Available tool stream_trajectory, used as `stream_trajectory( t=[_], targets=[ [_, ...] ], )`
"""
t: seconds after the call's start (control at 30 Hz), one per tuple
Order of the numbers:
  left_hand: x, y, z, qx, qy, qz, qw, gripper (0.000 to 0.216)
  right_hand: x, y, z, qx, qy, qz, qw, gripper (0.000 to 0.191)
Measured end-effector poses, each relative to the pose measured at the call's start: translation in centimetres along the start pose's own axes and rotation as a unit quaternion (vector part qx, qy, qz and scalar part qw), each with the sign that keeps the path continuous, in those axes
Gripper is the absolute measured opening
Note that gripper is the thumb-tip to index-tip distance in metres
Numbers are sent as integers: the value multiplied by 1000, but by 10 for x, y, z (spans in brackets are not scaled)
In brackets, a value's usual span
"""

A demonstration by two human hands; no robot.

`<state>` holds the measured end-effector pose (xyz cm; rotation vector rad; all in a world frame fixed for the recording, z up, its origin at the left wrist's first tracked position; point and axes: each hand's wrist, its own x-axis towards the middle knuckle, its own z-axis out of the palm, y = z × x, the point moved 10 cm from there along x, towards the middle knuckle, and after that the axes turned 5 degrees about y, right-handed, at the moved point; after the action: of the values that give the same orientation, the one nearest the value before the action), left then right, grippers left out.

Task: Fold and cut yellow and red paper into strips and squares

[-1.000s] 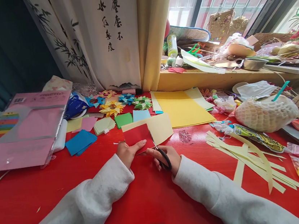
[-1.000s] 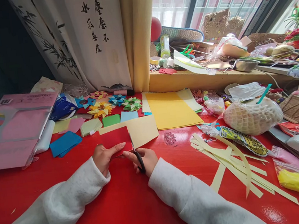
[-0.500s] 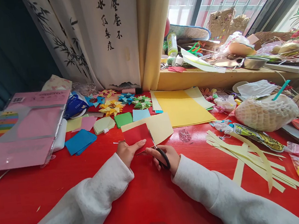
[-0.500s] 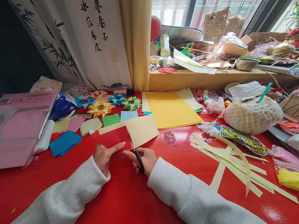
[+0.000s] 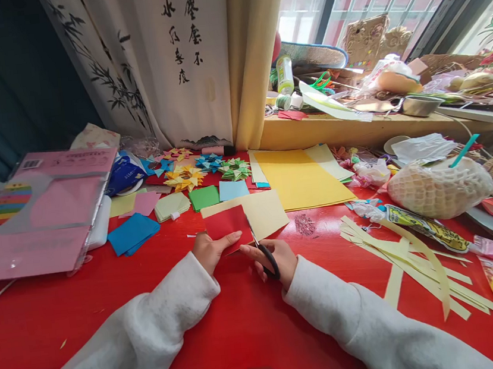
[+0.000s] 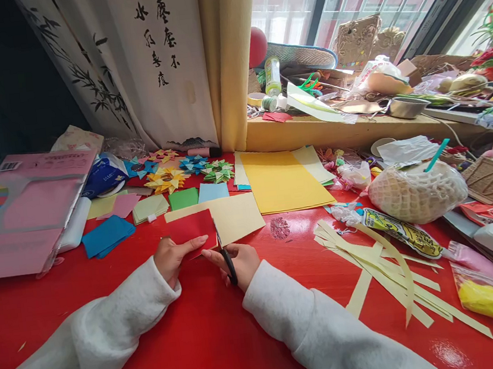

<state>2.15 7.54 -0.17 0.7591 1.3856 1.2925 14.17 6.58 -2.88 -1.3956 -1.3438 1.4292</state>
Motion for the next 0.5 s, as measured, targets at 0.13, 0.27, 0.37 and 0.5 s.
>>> stream_trajectory(
  t=[0.13, 0.27, 0.37, 0.5],
  targets=[
    [1, -2, -1, 9, -2, -4, 1000, 39, 0, 0, 0, 10, 0, 5, 1000, 40],
    [2, -7, 0, 15, -16, -12, 1000, 38, 1, 3, 3, 9, -29, 7, 1000, 41],
    [3, -11, 0, 16, -22, -20, 999, 40, 3, 4, 1, 8, -26, -5, 1000, 40],
    [3, -13, 0, 6, -20, -32, 999, 42, 4, 5, -1, 4, -11, -13, 1000, 41]
  ],
)
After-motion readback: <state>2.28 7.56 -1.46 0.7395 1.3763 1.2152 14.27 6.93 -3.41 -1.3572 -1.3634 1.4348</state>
